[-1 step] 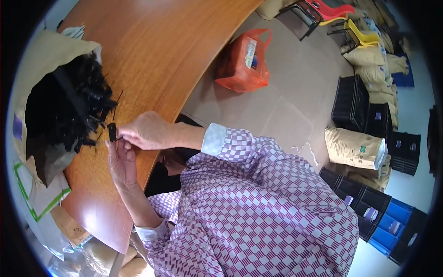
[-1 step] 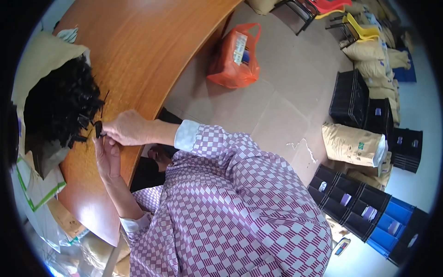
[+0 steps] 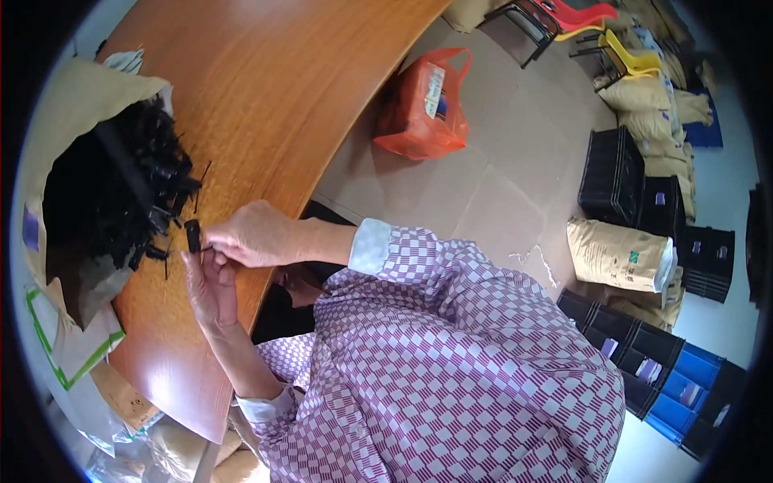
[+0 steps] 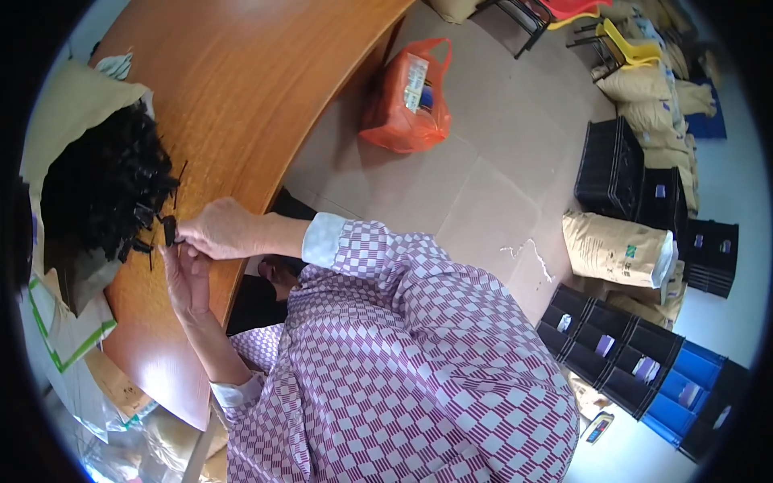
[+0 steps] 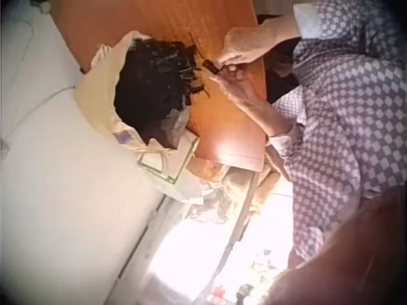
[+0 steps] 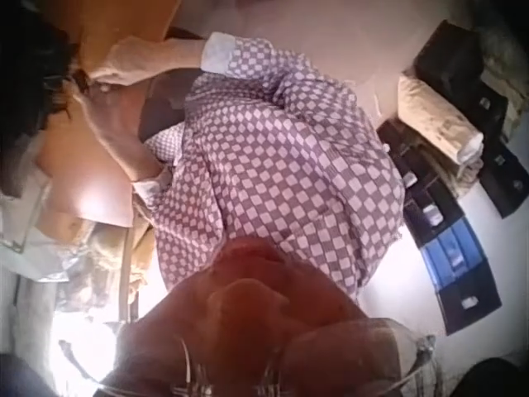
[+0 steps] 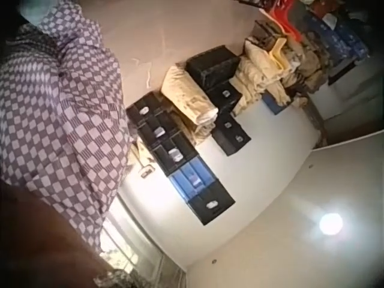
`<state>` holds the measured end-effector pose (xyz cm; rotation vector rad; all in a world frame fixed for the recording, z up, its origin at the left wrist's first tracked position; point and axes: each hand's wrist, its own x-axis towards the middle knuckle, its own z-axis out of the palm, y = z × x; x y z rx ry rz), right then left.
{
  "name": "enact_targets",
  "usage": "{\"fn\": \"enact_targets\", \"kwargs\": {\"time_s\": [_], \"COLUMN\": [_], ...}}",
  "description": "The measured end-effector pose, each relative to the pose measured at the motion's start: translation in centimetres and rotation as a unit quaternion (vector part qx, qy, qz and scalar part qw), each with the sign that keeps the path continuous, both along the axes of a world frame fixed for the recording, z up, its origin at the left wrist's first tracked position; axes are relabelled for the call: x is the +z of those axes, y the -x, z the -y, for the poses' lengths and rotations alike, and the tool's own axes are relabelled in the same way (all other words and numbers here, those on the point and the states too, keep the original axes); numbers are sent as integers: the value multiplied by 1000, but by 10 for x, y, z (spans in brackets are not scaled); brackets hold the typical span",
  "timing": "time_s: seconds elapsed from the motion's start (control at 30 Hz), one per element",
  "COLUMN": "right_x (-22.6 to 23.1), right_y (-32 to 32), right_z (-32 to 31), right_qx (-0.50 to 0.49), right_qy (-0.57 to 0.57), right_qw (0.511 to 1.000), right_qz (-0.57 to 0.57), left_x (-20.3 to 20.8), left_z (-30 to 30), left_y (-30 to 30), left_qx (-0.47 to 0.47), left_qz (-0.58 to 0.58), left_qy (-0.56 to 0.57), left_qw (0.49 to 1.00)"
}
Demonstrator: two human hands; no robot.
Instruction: Assembling small black plastic components at a factory workbench.
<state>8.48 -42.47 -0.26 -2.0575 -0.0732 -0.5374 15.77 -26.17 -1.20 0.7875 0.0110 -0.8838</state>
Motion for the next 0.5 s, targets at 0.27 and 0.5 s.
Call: {"fn": "enact_targets", "kwargs": {"time_s": [0.27,0.5], "right_x": [-7,-9], "right_y": [15,38], "right_z": [-11,-23], "right_qx": [5,-47], "right_qy": [-88,64], "right_qw": [996,994], "right_qz": [13,70], "left_x": [7,5], "left_z": [-26,-41], "left_y": [-3,-3], "left_qx": [30,-31], "left_qz": [-21,-69], "left_qy": [116,90], "left_qw": [993,993]}}
